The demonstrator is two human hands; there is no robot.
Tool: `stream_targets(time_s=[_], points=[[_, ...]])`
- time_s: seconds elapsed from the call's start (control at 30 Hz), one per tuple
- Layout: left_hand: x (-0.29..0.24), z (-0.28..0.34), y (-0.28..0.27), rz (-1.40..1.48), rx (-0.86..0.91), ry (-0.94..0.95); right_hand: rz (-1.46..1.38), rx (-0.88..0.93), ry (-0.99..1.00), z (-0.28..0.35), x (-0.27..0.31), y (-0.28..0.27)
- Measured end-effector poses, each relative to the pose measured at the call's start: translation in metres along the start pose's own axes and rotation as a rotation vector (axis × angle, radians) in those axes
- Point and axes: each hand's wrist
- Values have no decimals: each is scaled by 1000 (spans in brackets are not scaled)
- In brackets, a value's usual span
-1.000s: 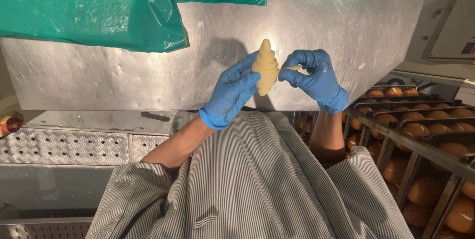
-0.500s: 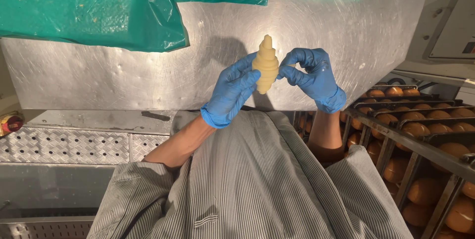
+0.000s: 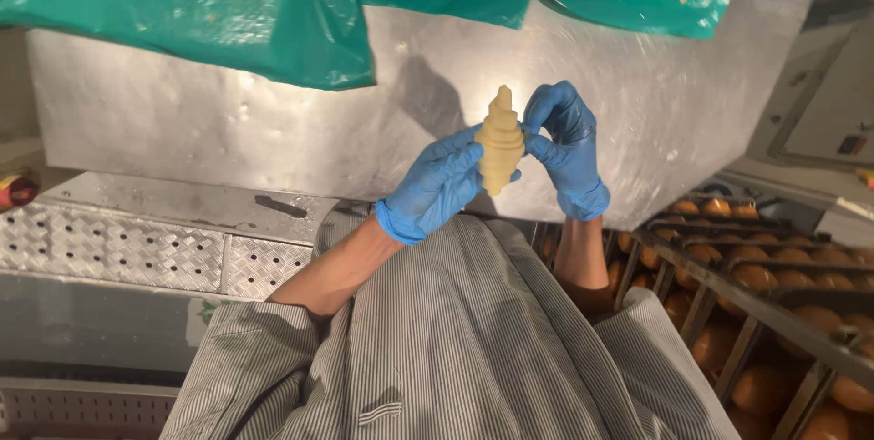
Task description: The person is manually rolling triangular pieces of dough into croissant shapes and organizing them on a tray.
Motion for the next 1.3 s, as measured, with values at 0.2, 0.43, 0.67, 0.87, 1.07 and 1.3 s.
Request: stream_targets(time_s=[0.2, 0.43, 0.67, 0.87, 1.07, 1.3], points=[[-31, 34, -33, 42, -17, 96, -85, -19, 68, -55, -38, 53], [-136, 69, -113, -203, -212, 188, 78, 40, 127, -111, -71, 116], [-366, 51, -270, -1445, -516, 431, 29, -153, 70, -109, -86, 122], [-400, 15, -288, -1355, -371, 512, -34, -334, 39, -90, -107, 101], [-385, 9, -269, -1507, -392, 537, -27, -421, 103, -90, -120, 80], [-377, 13, -245, -1886, -539, 452, 179, -336, 41, -162, -109, 44]])
Point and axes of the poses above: each hand's wrist, its own z-axis away from the middle knuckle, its own y-axis out of the palm, x = y × z, and after that the axes turned 13 degrees about x, right-handed
